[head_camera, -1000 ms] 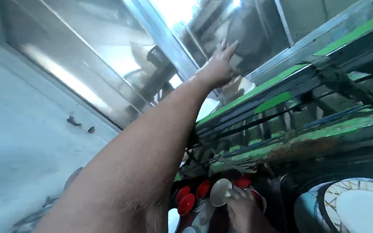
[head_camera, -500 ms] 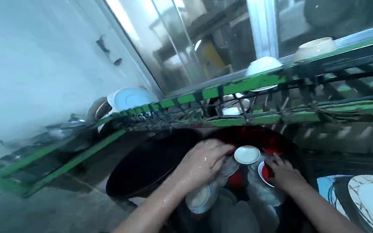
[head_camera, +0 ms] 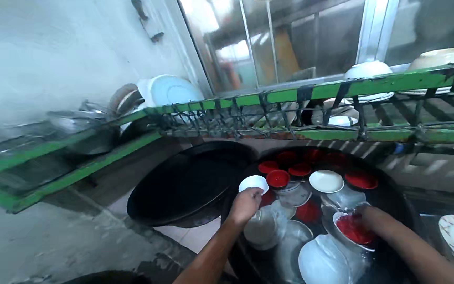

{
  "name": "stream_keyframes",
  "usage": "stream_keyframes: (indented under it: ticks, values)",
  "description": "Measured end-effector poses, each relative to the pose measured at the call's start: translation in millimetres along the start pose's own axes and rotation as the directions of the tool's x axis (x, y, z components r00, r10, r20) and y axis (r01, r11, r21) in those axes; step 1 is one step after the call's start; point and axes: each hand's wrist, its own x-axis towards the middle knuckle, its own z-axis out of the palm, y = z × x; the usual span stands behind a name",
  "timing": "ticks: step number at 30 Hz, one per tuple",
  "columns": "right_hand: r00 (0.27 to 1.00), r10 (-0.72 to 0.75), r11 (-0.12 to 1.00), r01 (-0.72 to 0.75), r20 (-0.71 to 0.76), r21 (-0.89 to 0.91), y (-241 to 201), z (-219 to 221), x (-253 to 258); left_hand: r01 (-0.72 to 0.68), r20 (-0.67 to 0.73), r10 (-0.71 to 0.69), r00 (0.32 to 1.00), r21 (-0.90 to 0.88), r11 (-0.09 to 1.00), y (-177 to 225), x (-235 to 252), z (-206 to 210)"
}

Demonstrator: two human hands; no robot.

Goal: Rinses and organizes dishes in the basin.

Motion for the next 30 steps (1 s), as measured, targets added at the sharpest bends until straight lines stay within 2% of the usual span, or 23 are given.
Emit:
stream_keyframes:
  ticks: [2,5,8,12,15,17,19,20,23,24,25,26,27,28,30]
  values:
    - [1.0,-0.015,1.0,0.015,0.0,0.028,-5.2,1.5,-3.5,-0.043,-0.068,0.042,0.997,-0.013,0.999,1.5,12.8,5.8]
    - [0.998,-0.054,0.995,0.055,-0.015,0.083,-4.5,7.0,-1.6,-0.141,-0.066,0.141,0.988,0.004,0.99,10.5,33.9,23.3]
    - [1.0,-0.025,0.989,0.025,-0.008,0.148,-9.4,3.9,-4.8,-0.221,0.055,0.215,0.975,0.167,0.961,25.0,57.5,43.0]
    - [0.999,-0.009,0.921,0.025,-0.042,0.39,-10.6,2.5,-15.9,-0.254,0.18,0.195,0.964,0.406,0.878,39.1,64.3,67.0]
    - [0.992,0.029,0.951,0.009,-0.12,0.309,-4.0,2.2,-9.5,-0.315,0.257,0.223,0.94,0.408,0.857,36.7,59.6,81.1]
    - [0.985,0.133,0.941,-0.09,-0.113,0.327,2.2,-2.5,-2.8,-0.3,0.241,0.22,0.945,0.381,0.874,41.1,56.2,87.0]
    - [0.964,0.248,0.825,-0.158,-0.096,0.542,6.4,-4.5,2.4,-0.269,0.141,0.235,0.962,0.326,0.906,45.3,53.3,89.6]
    - [0.956,0.283,0.722,-0.164,-0.071,0.673,6.6,-3.7,5.1,-0.247,0.073,0.236,0.969,0.284,0.927,44.6,53.1,91.9]
    - [0.955,0.295,0.295,-0.108,0.018,0.949,1.0,1.0,15.4,-0.184,-0.028,0.192,0.981,0.18,0.966,40.0,51.4,99.9]
    - [0.959,0.281,0.164,-0.084,0.035,0.983,0.2,1.0,19.9,-0.163,-0.016,0.168,0.986,0.172,0.972,39.9,49.5,100.5]
    - [0.955,0.296,0.078,-0.055,0.03,0.995,-1.5,2.1,26.1,-0.139,0.019,0.138,0.99,0.176,0.975,40.5,47.3,99.3]
    - [0.945,0.327,0.014,-0.031,0.025,0.999,-3.9,3.1,32.2,-0.113,0.07,0.102,0.992,0.191,0.975,42.1,44.2,96.4]
    - [0.926,0.378,0.0,-0.009,0.008,1.0,-7.7,4.4,37.4,-0.099,0.11,0.076,0.991,0.213,0.972,44.0,40.7,93.0]
    - [0.91,0.414,0.013,0.015,-0.019,1.0,-10.4,5.5,40.8,-0.096,0.122,0.07,0.99,0.216,0.972,46.1,37.0,89.3]
    - [0.888,0.446,0.074,0.085,-0.109,0.994,-11.9,6.9,41.6,-0.133,0.033,0.129,0.991,0.181,0.974,46.0,30.7,86.7]
